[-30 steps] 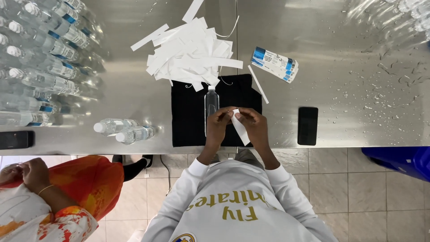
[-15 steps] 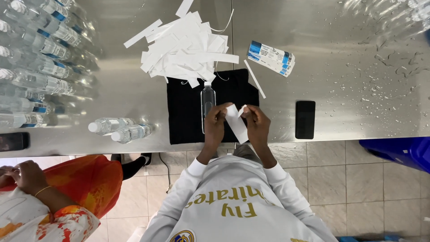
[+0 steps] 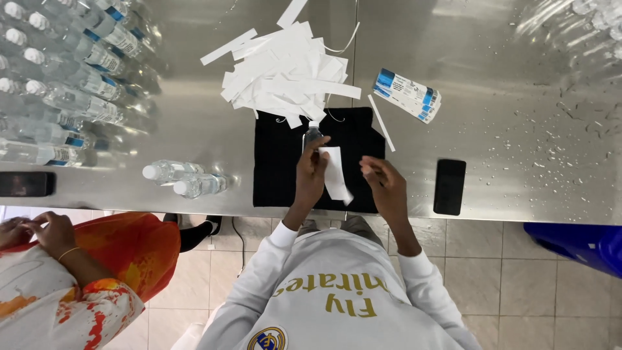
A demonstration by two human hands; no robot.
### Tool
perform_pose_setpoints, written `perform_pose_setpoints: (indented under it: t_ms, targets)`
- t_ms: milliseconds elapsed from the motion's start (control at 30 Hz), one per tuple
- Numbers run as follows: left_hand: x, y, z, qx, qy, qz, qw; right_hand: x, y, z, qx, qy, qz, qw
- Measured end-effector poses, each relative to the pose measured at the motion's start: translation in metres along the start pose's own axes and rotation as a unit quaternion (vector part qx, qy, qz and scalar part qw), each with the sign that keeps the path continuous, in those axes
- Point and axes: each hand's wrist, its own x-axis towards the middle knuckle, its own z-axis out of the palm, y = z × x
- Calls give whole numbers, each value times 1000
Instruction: The person stands at a stainless steel counter and repeatedly applies paper labels to clear plastic water bottles. They pick up a bottle, wrap a label around it, and place it on a black mat before retrieving another bottle to continue the process.
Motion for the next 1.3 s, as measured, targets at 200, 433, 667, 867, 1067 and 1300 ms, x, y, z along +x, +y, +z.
perform_pose_setpoints:
  t_ms: [200,433,667,867,1067,1300]
  targets:
    - [-19,50,23,36,-60,-10,998,18,4,4,18,-19,44,999]
    - [-27,70,34,135,27,27,990,6,-8,24,72,102,37,991]
    - [-30,66,44,68,-46,2,997,-2,-8,33,137,55,17,989]
    - [-23,9,41,116,87,-13,989,0,20,34,216,64,20,974]
    - [16,4,13,114,158,-135,972,8,17,4,314,176,30,932]
    - [169,-102,-69,300,237,-33,923,35,63,-91,389,248,-31,886]
